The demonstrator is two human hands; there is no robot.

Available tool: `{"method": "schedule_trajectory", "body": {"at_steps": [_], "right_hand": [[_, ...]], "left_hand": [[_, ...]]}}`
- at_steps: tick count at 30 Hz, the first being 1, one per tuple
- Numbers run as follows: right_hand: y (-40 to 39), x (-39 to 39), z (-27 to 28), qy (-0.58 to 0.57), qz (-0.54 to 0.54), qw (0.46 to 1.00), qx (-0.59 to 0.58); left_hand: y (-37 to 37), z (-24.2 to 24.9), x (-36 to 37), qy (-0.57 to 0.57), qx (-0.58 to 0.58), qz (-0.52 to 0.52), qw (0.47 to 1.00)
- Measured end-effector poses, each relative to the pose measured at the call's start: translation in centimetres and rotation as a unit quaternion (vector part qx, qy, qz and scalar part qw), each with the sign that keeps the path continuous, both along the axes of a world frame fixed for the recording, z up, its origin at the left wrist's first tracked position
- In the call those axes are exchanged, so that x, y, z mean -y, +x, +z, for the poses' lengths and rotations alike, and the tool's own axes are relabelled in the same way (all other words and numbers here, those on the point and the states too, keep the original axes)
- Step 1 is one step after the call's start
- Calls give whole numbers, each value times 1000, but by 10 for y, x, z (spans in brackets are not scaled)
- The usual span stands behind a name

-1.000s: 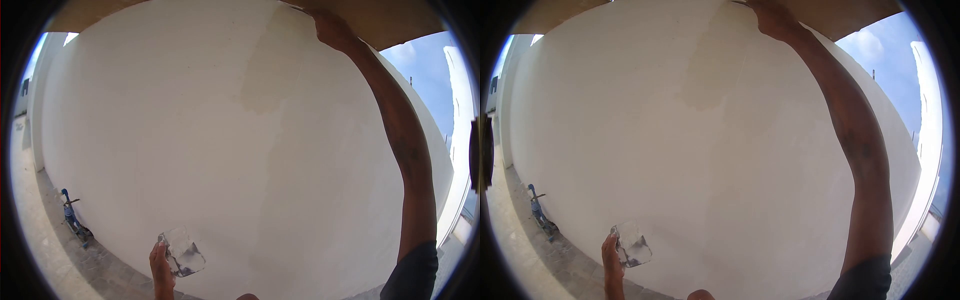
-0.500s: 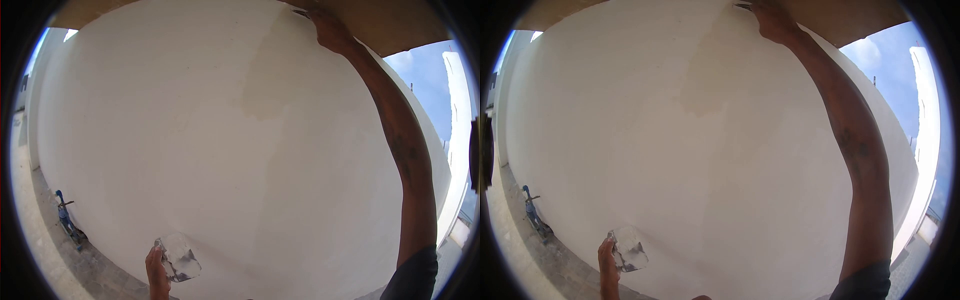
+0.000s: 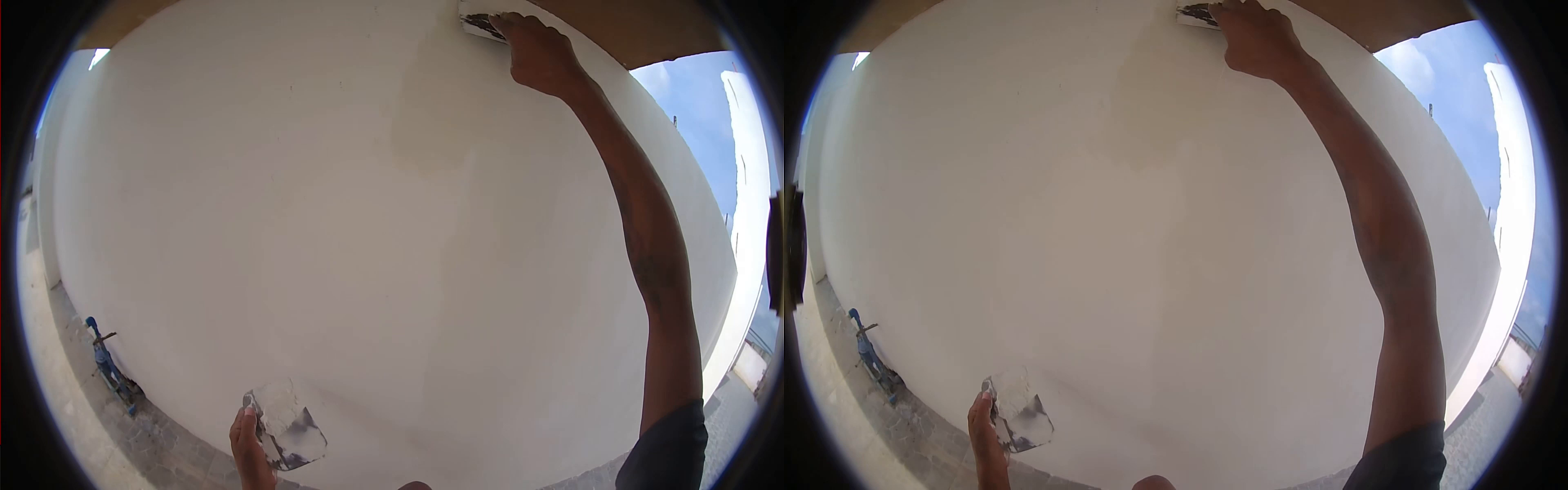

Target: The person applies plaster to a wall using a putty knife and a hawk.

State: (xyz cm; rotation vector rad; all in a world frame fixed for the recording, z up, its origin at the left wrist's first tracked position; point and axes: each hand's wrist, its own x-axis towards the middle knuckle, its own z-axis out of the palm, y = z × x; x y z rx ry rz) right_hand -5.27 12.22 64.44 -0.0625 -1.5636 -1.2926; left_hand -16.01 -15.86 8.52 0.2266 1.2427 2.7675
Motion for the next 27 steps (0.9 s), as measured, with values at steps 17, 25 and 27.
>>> {"method": "schedule_trajectory", "body": {"at_steps": [17, 25, 27], "right_hand": [[15, 26, -227, 50, -35, 993, 105], [63, 43, -215, -16, 83, 980, 181], [69, 45, -154, 17, 106, 988, 107]], "left_hand": [[5, 8, 1, 0, -11, -15, 1000], [-2, -2, 3, -15, -26, -14, 999], [0, 0, 2, -6, -20, -19, 1000]]}}
